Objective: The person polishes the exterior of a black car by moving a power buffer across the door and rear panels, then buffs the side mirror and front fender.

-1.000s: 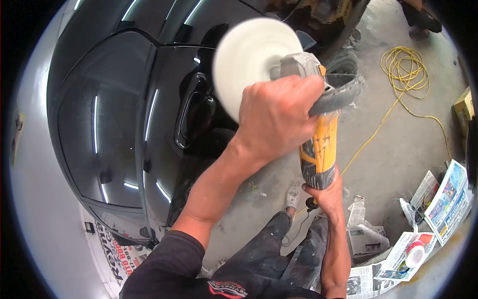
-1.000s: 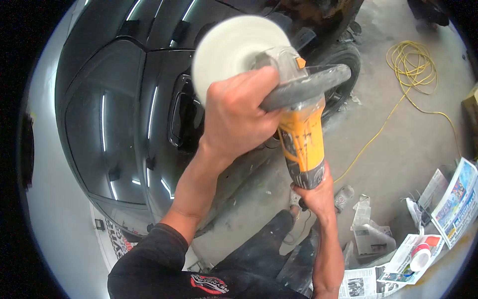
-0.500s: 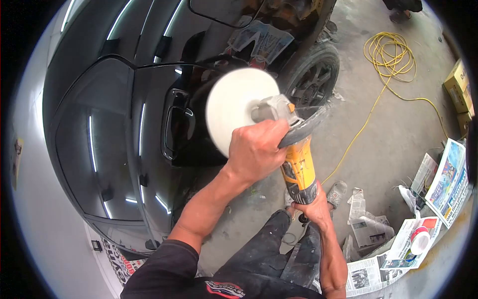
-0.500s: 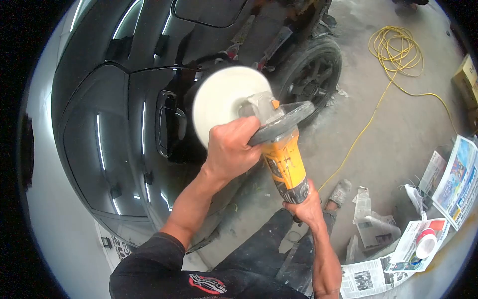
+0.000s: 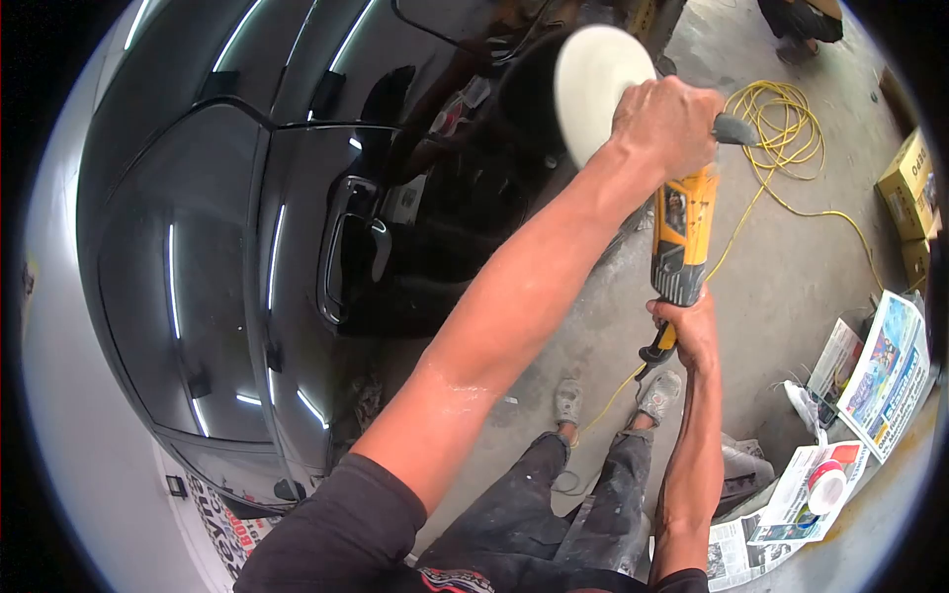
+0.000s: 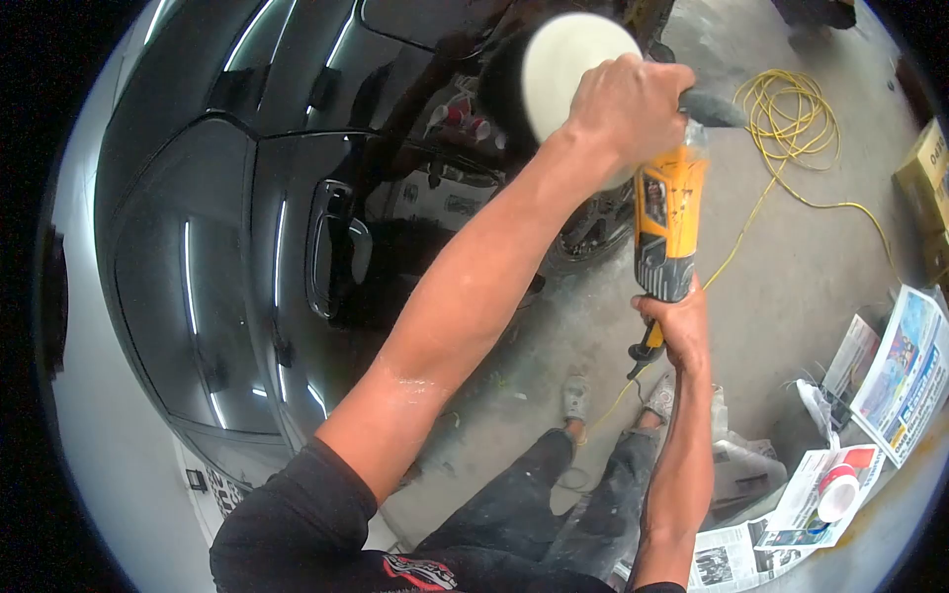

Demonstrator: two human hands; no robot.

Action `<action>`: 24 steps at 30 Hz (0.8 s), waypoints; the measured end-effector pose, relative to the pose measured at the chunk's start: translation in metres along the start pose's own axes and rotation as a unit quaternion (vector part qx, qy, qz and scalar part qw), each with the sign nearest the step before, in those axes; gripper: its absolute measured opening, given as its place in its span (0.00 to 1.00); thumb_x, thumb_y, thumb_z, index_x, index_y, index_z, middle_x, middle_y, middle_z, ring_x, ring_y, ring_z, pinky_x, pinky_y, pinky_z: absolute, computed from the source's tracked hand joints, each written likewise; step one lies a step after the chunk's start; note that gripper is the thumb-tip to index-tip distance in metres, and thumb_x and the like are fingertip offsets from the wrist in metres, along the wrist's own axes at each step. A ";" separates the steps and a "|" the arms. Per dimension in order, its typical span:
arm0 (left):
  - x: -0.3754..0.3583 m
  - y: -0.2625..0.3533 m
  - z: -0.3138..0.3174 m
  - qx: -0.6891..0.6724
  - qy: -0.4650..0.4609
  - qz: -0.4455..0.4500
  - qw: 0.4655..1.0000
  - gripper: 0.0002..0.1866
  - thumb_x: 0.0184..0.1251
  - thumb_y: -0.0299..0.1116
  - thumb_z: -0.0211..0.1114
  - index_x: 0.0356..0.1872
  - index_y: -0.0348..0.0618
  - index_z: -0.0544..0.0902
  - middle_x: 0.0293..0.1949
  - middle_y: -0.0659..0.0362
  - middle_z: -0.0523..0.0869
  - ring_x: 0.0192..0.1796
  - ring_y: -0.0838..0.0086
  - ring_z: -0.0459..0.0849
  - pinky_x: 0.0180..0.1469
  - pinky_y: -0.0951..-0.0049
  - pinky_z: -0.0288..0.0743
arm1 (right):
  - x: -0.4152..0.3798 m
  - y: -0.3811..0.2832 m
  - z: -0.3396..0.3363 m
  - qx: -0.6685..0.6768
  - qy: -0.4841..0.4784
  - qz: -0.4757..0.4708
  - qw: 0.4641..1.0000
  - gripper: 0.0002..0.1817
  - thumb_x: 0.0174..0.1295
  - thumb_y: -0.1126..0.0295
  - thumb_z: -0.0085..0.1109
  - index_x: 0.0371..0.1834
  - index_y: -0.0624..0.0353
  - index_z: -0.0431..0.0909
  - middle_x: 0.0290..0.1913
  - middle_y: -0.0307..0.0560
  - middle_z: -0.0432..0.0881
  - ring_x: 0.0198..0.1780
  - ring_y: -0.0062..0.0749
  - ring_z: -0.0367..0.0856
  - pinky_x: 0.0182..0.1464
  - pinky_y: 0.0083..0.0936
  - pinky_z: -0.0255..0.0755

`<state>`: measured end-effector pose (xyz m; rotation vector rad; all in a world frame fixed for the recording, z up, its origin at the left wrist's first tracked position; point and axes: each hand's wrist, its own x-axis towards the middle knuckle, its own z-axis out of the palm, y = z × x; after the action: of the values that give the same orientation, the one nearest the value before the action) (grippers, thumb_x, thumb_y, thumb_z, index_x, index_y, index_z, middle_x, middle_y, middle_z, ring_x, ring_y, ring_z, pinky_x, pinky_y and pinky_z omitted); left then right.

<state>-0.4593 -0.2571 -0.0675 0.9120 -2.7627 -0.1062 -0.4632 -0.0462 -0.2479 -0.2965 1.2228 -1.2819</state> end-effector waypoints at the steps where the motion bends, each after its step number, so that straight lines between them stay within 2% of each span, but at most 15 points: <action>1: -0.007 0.001 0.005 0.008 -0.004 0.010 1.000 0.05 0.54 0.30 0.69 0.30 0.43 0.83 0.26 0.48 0.88 0.31 0.47 0.89 0.36 0.51 0.84 | -0.006 0.010 0.002 -0.005 0.001 0.008 1.000 0.23 0.45 0.85 0.72 0.45 0.61 0.75 0.32 0.38 0.79 0.29 0.25 0.79 0.31 0.27 0.75; 3: -0.032 0.005 0.012 0.020 -0.015 0.033 0.999 0.05 0.54 0.29 0.69 0.31 0.43 0.82 0.26 0.48 0.88 0.31 0.47 0.89 0.35 0.50 0.84 | -0.026 0.027 0.007 -0.024 0.006 0.022 0.999 0.24 0.45 0.83 0.73 0.47 0.61 0.76 0.34 0.37 0.80 0.33 0.26 0.81 0.35 0.27 0.77; 5: -0.061 0.017 0.003 0.046 -0.068 0.009 0.997 0.05 0.55 0.28 0.69 0.31 0.43 0.81 0.27 0.48 0.88 0.30 0.49 0.89 0.35 0.51 0.83 | -0.043 0.066 0.013 -0.016 -0.016 0.038 0.999 0.27 0.42 0.84 0.75 0.49 0.61 0.76 0.37 0.38 0.80 0.36 0.27 0.81 0.39 0.28 0.79; 7: -0.087 0.024 0.003 0.037 -0.103 -0.002 0.994 0.05 0.55 0.27 0.68 0.31 0.43 0.81 0.27 0.48 0.88 0.30 0.49 0.89 0.34 0.50 0.83 | -0.062 0.085 0.025 0.051 -0.040 0.062 0.996 0.30 0.40 0.85 0.75 0.50 0.60 0.76 0.39 0.37 0.80 0.36 0.27 0.81 0.40 0.28 0.79; 8: -0.093 0.026 0.006 0.033 -0.121 -0.008 0.992 0.05 0.55 0.27 0.68 0.30 0.43 0.80 0.26 0.48 0.88 0.30 0.50 0.89 0.34 0.50 0.83 | -0.069 0.088 0.027 0.063 -0.063 0.079 0.993 0.32 0.42 0.84 0.76 0.55 0.61 0.75 0.42 0.35 0.80 0.42 0.23 0.80 0.44 0.26 0.79; 11: -0.087 0.031 0.015 0.053 -0.128 0.005 0.990 0.04 0.54 0.27 0.69 0.30 0.43 0.82 0.26 0.49 0.88 0.30 0.51 0.89 0.35 0.49 0.83 | -0.065 0.094 0.031 0.110 -0.076 0.096 0.986 0.34 0.42 0.84 0.76 0.57 0.61 0.74 0.42 0.34 0.79 0.42 0.23 0.79 0.43 0.26 0.79; 15: -0.042 0.029 0.039 0.095 -0.137 0.007 0.986 0.04 0.55 0.28 0.69 0.32 0.44 0.87 0.30 0.50 0.90 0.34 0.52 0.92 0.39 0.52 0.85 | -0.031 0.079 0.019 0.162 -0.060 0.096 0.980 0.29 0.44 0.88 0.72 0.51 0.60 0.72 0.36 0.40 0.81 0.33 0.29 0.82 0.34 0.30 0.79; 16: -0.028 0.030 0.043 0.090 -0.152 -0.001 0.984 0.05 0.56 0.29 0.69 0.33 0.45 0.89 0.31 0.50 0.91 0.35 0.52 0.92 0.40 0.53 0.86 | -0.024 0.068 0.018 0.169 -0.044 0.079 0.981 0.25 0.45 0.87 0.71 0.46 0.60 0.72 0.33 0.41 0.80 0.28 0.32 0.82 0.30 0.31 0.78; 20: 0.002 0.036 0.055 0.093 -0.193 -0.012 0.977 0.07 0.57 0.28 0.69 0.36 0.45 0.91 0.35 0.49 0.93 0.41 0.52 0.93 0.43 0.55 0.87 | -0.003 0.053 0.005 0.180 -0.067 0.076 0.978 0.21 0.47 0.86 0.70 0.43 0.60 0.73 0.32 0.41 0.79 0.28 0.32 0.81 0.30 0.31 0.78; 23: -0.008 0.034 0.059 0.091 -0.190 -0.015 0.977 0.06 0.57 0.28 0.69 0.35 0.44 0.90 0.35 0.48 0.92 0.42 0.51 0.93 0.44 0.55 0.87 | -0.011 0.063 0.004 0.189 -0.071 0.083 0.976 0.21 0.47 0.86 0.70 0.43 0.60 0.74 0.33 0.41 0.79 0.28 0.33 0.81 0.31 0.32 0.78; 24: -0.018 0.033 0.059 0.087 -0.190 -0.016 0.978 0.06 0.56 0.28 0.69 0.35 0.44 0.90 0.35 0.48 0.92 0.42 0.51 0.93 0.44 0.54 0.86 | -0.017 0.072 0.003 0.178 -0.074 0.114 0.975 0.23 0.46 0.86 0.71 0.45 0.60 0.73 0.34 0.41 0.80 0.30 0.32 0.82 0.32 0.32 0.78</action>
<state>-0.4785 -0.2201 -0.1238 1.0779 -3.1510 -0.0471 -0.4173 -0.0088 -0.2925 0.0097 0.8547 -1.2281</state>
